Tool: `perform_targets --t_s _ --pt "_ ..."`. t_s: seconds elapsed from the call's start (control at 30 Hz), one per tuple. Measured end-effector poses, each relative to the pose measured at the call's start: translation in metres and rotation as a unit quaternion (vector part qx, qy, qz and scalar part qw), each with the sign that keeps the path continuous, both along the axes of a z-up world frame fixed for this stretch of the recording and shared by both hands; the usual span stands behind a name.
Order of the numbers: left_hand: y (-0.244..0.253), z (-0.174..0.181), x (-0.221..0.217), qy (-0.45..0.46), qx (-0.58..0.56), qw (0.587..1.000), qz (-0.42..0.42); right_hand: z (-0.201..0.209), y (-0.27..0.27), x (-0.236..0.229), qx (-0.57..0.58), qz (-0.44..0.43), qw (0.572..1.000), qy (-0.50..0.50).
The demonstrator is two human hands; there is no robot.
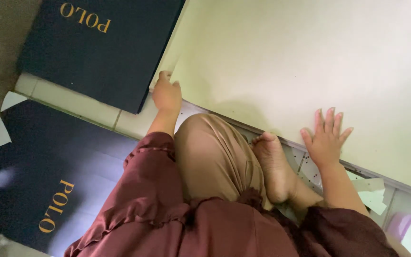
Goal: Applying glue to edge strips and attaching them to the edges of wooden boards
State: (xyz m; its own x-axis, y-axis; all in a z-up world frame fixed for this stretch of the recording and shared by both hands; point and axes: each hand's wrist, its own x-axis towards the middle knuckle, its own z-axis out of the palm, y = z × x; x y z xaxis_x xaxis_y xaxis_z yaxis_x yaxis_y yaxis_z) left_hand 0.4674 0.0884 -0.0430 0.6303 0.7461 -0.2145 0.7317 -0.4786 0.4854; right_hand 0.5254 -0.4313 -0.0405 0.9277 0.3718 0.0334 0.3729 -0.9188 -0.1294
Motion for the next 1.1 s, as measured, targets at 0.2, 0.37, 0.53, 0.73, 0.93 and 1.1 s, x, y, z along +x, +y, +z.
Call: perform_targets --t_s 0.2,0.37,0.53,0.73,0.93,1.1 --pt "-0.013 0.029 0.020 -0.313 -0.359 0.871 0.118 0.028 0.001 -0.004 -0.028 -0.019 0.998 0.056" --pt "-0.059 0.174 0.024 -0.420 -0.528 0.734 0.081 0.056 0.015 -0.033 0.030 0.104 0.994 -0.023" --pt "-0.050 0.220 0.012 -0.473 -0.515 0.713 0.044 0.039 -0.021 -0.051 0.098 0.007 0.983 -0.155" --pt "-0.015 0.165 -0.013 -0.466 -0.519 0.684 0.212 0.087 -0.076 -0.044 0.144 -0.072 0.956 -0.246" --pt "-0.036 0.222 0.009 -0.430 -0.517 0.706 0.222 0.160 -0.157 0.023 0.067 -0.127 0.972 -0.184" --pt "-0.006 0.282 0.080 -0.493 -0.525 0.672 0.174 0.200 -0.272 0.136 0.259 -0.010 0.959 -0.112"
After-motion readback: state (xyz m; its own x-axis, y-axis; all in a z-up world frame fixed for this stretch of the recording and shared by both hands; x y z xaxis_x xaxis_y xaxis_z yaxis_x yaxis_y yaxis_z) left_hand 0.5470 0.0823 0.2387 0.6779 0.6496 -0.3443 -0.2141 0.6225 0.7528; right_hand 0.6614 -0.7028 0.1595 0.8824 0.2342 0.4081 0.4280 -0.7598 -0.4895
